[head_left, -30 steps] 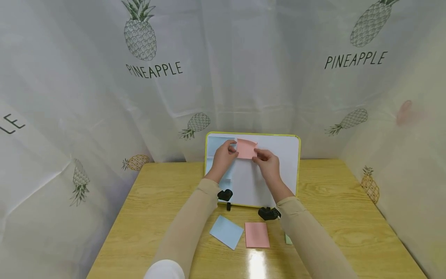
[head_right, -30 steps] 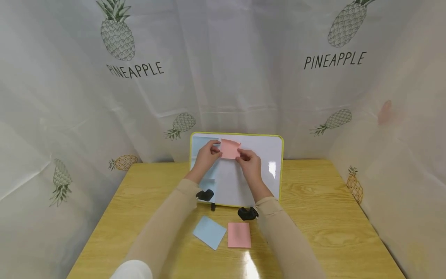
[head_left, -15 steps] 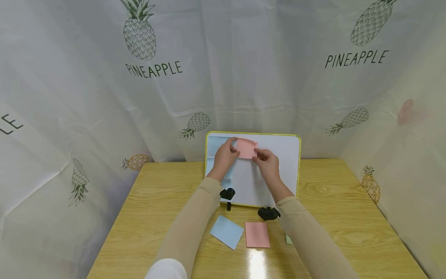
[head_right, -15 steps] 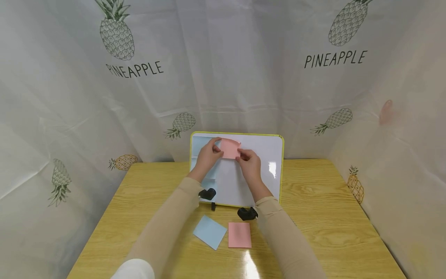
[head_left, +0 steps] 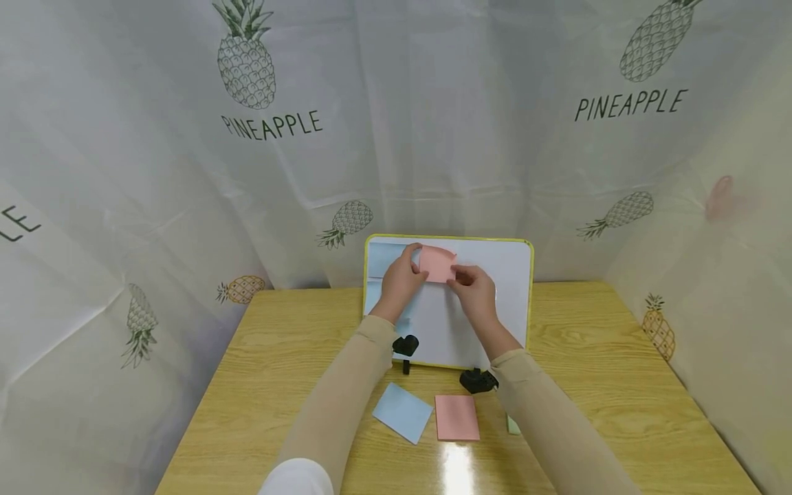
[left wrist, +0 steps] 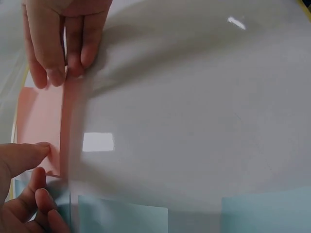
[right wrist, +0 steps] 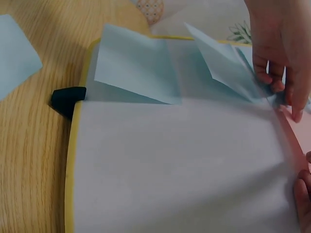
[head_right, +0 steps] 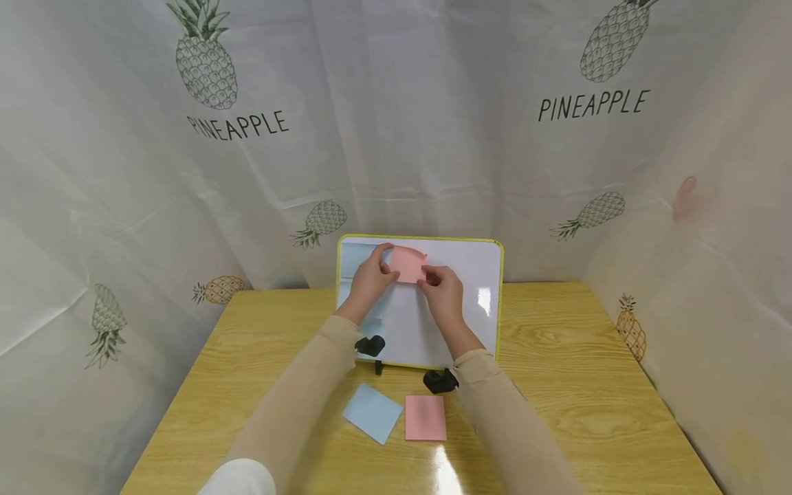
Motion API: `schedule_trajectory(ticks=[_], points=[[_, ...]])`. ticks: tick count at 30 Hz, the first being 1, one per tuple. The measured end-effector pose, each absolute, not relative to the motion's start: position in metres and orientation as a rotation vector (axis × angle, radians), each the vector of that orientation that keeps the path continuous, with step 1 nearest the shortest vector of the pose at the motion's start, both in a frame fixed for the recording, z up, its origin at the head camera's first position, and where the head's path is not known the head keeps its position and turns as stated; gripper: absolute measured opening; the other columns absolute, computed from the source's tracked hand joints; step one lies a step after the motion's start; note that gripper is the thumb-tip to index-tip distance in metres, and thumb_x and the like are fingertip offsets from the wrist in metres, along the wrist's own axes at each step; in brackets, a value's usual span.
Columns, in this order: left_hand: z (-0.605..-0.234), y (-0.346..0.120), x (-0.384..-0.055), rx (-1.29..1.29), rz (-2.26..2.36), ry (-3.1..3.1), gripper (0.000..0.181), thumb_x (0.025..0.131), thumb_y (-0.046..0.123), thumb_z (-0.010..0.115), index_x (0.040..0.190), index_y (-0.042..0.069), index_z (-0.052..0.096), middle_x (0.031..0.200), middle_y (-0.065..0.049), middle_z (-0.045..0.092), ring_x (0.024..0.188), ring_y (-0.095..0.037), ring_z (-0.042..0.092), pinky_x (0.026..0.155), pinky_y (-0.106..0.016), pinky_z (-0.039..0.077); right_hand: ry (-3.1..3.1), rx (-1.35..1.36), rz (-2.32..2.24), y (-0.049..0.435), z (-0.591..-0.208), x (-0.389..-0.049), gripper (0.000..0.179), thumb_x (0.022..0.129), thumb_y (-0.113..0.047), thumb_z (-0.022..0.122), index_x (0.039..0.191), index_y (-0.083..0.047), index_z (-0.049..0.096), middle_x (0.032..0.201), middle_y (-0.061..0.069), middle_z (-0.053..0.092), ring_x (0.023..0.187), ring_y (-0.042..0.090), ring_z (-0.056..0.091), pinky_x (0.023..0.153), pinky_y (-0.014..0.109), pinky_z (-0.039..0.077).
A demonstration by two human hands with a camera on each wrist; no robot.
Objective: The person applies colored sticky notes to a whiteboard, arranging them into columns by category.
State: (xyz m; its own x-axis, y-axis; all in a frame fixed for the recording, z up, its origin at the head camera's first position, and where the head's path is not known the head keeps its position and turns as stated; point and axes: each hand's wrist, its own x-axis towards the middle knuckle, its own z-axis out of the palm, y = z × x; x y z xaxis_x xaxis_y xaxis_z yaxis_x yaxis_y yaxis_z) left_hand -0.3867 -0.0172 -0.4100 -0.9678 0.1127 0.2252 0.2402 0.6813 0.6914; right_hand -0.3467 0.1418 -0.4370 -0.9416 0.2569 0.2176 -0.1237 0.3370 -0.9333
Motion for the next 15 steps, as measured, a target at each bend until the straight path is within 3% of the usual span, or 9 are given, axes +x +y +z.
schedule_trajectory(ticks=[7,15], points=[[-0.41,-0.013,-0.386,-0.281,-1.139,-2.74,0.062,0.087,0.016,0.076,0.141,0.023,0.047,0.076,0.002,0.058,0.061,-0.015,0.051,0.056,-0.029,0.04,-2.375,-0.032,1.535,0.152,-0.432,-0.323,0.024,0.086,-0.009,0.075,0.11,-0.005,0.072,0.106,0.009,0.061,0.092,0.023,0.058,0.073,0.032,0.05],[-0.407,-0.016,-0.387,-0.321,-1.178,-2.784,0.063,0.087,0.019,0.075,0.142,0.025,0.045,0.077,0.002,0.06,0.062,-0.016,0.052,0.055,-0.03,0.041,-2.542,0.137,1.43,0.17,-0.437,-0.296,0.024,0.085,-0.008,0.076,0.109,-0.003,0.073,0.11,0.009,0.06,0.091,0.026,0.059,0.078,0.041,0.052]])
